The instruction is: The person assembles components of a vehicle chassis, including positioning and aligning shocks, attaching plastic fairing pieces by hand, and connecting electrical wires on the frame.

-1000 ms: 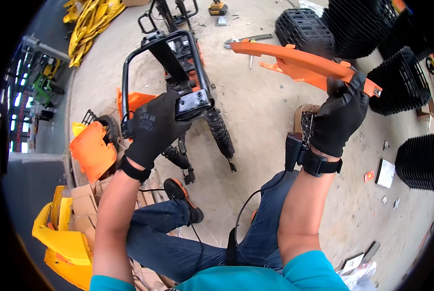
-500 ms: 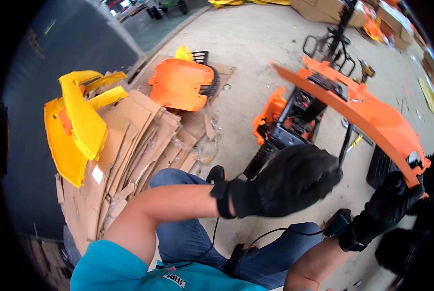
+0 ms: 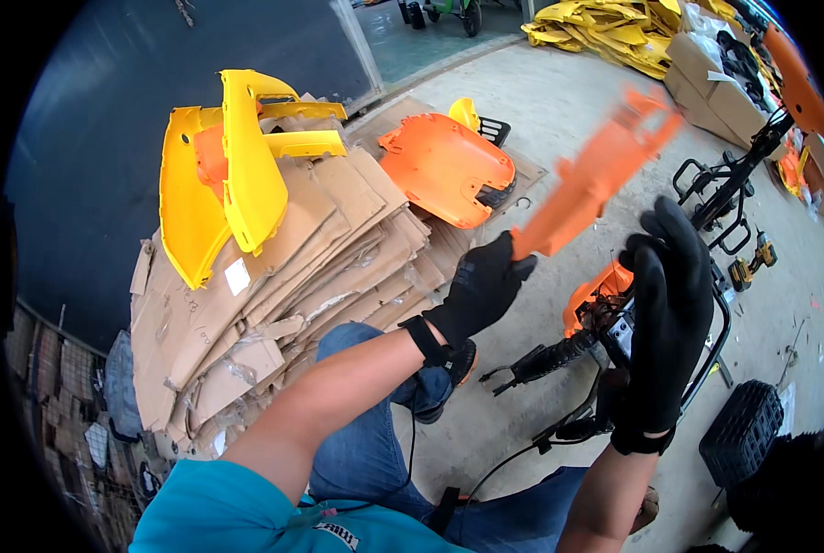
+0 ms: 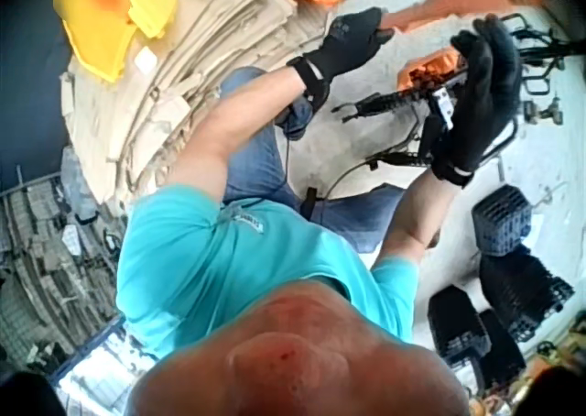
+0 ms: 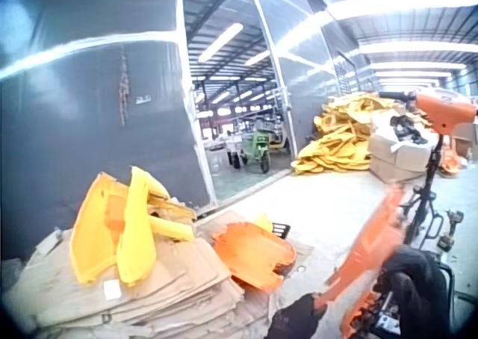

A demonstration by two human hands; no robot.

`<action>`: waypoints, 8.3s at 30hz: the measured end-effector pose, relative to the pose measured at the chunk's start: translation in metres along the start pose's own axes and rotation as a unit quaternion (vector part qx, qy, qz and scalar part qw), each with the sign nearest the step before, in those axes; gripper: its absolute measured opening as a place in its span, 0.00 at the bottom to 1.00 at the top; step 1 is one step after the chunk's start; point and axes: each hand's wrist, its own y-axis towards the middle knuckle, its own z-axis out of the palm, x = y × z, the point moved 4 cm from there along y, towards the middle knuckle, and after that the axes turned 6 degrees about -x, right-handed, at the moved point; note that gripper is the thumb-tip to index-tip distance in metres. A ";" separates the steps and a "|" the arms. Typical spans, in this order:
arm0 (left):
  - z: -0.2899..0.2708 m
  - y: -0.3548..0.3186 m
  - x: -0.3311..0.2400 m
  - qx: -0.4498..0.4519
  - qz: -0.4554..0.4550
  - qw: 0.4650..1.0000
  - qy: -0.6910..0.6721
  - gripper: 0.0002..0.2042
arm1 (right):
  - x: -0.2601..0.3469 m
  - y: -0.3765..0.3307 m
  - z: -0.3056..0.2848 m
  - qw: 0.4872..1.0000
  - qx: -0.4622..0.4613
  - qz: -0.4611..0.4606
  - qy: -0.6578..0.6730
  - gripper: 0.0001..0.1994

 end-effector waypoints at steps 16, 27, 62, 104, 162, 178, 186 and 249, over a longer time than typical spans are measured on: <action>-0.013 0.029 0.182 -0.005 -0.378 0.898 -0.228 0.14 | -0.116 -0.095 -0.114 0.877 -0.012 -0.054 -0.478 0.13; -0.091 0.088 0.234 -0.089 -0.567 0.786 -0.230 0.25 | -0.104 -0.092 -0.100 0.858 -0.028 -0.068 -0.508 0.14; 0.188 -0.028 0.053 0.341 -0.331 0.871 -0.122 0.25 | -0.112 -0.095 -0.117 0.870 -0.013 -0.052 -0.491 0.17; 0.141 0.041 0.016 0.307 -0.268 0.794 -0.451 0.15 | -0.103 -0.095 -0.112 0.876 -0.049 -0.043 -0.478 0.15; 0.183 0.041 0.131 0.534 -0.412 0.616 -0.407 0.16 | -0.182 0.014 -0.121 0.807 0.273 0.272 -0.447 0.22; 0.203 0.035 0.045 0.474 -0.337 0.660 -0.475 0.26 | -0.120 -0.030 -0.160 0.881 -0.025 0.262 -0.392 0.10; 0.217 0.045 0.030 0.479 -0.373 0.677 -0.415 0.23 | -0.032 -0.041 -0.164 0.872 -0.188 0.036 -0.450 0.04; 0.160 0.000 -0.135 0.474 -0.071 0.768 -0.424 0.18 | -0.092 -0.077 -0.164 0.932 -0.297 0.185 0.092 0.28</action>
